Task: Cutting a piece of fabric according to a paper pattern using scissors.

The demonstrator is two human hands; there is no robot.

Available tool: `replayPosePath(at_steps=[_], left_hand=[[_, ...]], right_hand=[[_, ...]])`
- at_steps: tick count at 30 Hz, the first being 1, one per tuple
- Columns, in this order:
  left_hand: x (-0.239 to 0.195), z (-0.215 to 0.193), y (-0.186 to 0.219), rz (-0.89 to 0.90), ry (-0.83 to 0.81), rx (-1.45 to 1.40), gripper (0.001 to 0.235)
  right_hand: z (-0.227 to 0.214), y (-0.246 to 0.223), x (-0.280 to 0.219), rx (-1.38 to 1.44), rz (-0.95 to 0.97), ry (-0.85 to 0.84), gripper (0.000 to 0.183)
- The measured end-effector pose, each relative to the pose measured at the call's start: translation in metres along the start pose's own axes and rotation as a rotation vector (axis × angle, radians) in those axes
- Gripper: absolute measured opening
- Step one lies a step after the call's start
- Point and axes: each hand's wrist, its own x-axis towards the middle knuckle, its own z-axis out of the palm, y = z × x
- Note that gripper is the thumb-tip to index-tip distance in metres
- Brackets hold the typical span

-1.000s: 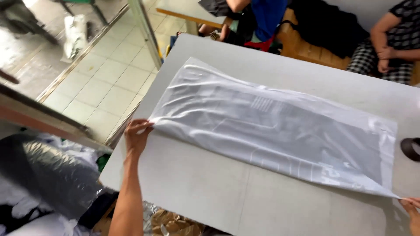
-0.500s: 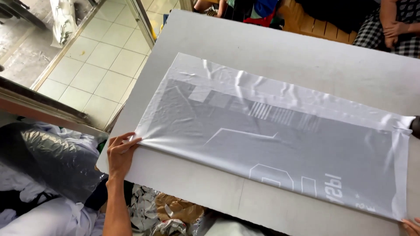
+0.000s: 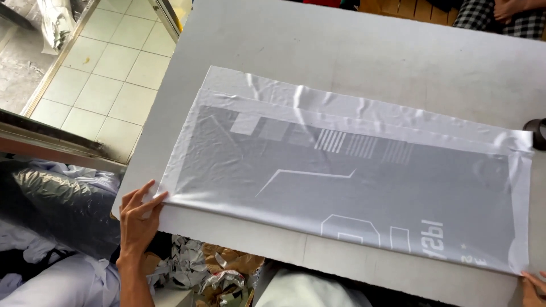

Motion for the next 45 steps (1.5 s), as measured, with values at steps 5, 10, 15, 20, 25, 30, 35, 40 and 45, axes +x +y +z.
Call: replayPosePath(at_steps=[5,10,15,20,25,30,35,40,45], left_hand=[[0.02,-0.007,0.031,0.047,0.191,-0.029,0.044],[0.104,0.036,0.095,0.04,0.006,-0.064,0.047],[0.164,0.106,0.103,0.115,-0.155,0.124,0.07],[0.184,0.121,0.1,0.16,-0.152,0.201,0.07],[0.207,0.129,0.099,0.159,-0.173,0.184,0.069],[0.158,0.104,0.136,0.196,-0.107,0.107,0.071],[0.034,0.086,0.179,0.049,-0.06,0.168,0.08],[0.02,0.071,0.157,-0.31,-0.328,0.292,0.102],[0.02,0.057,0.143,-0.35,-0.302,0.294,0.103]], right_hand=[[-0.01,-0.042,-0.003,0.085,-0.366,0.256,0.041],[-0.019,-0.265,0.04,-0.122,-0.669,0.328,0.032],[0.014,-0.364,0.084,-0.161,-0.571,0.152,0.078],[0.007,-0.419,0.079,-0.173,-0.078,-0.176,0.102],[0.012,-0.422,0.089,-0.146,-0.093,-0.161,0.103],[-0.013,-0.426,0.039,-0.114,-0.123,-0.078,0.101],[-0.004,-0.391,-0.06,-0.179,-0.118,0.029,0.095],[-0.016,-0.367,-0.077,-0.226,0.153,-0.092,0.107],[-0.035,-0.358,-0.074,-0.237,0.267,-0.122,0.111]])
